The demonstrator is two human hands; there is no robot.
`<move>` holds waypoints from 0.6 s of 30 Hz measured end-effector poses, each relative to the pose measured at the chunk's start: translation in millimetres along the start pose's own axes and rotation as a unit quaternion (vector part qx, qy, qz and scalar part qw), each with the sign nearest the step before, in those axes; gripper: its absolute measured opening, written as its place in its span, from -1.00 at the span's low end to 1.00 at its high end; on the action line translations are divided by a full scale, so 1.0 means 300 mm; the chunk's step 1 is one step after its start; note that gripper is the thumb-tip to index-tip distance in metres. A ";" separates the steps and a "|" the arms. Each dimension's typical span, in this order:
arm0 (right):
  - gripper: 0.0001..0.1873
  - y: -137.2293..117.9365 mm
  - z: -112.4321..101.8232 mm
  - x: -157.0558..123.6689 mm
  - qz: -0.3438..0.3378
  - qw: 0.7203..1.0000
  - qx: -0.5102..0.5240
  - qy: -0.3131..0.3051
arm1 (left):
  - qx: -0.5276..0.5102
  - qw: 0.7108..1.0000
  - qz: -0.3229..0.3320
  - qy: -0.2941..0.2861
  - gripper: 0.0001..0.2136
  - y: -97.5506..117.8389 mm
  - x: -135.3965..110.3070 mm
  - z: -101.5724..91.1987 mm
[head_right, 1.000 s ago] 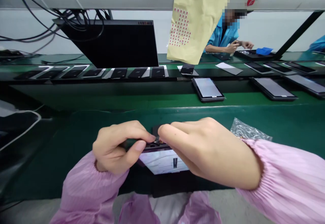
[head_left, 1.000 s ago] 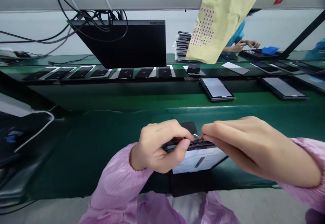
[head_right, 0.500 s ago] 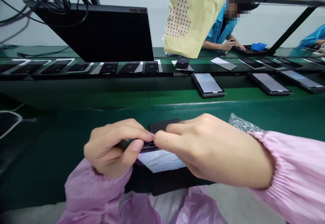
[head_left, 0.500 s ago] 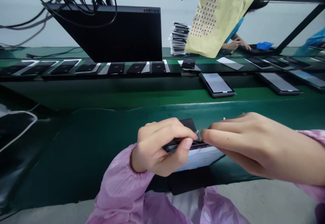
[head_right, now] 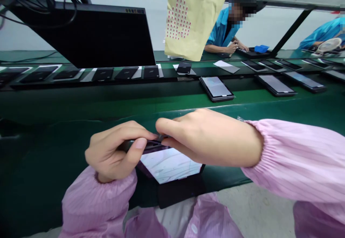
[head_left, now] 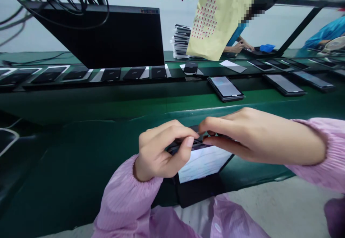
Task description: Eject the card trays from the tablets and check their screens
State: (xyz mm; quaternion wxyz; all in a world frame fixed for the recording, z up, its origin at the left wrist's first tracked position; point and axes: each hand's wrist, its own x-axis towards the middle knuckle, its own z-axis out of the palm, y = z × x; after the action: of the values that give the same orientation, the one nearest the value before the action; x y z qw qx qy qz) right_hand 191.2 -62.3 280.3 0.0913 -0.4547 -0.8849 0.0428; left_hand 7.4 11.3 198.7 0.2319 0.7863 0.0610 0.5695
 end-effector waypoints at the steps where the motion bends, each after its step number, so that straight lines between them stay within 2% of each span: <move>1: -0.81 0.003 0.000 0.002 0.007 1.000 0.006 -0.004 | 0.005 1.000 0.001 0.001 -0.87 -0.002 0.001 0.000; 11: -0.79 0.005 -0.011 0.018 -0.014 1.000 0.012 -0.021 | 0.012 1.000 -0.010 0.008 -0.84 -0.002 0.007 0.005; 18: -0.77 0.003 -0.015 0.022 -0.035 0.999 0.009 -0.021 | -0.004 1.000 0.022 0.010 -0.89 -0.007 0.017 0.006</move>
State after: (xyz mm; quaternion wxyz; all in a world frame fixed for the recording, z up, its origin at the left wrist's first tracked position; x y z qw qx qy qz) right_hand 189.0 -56.6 285.5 0.0777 -0.4215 -0.9017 0.0570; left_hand 11.3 14.5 201.8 0.2216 0.7806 0.0442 0.5828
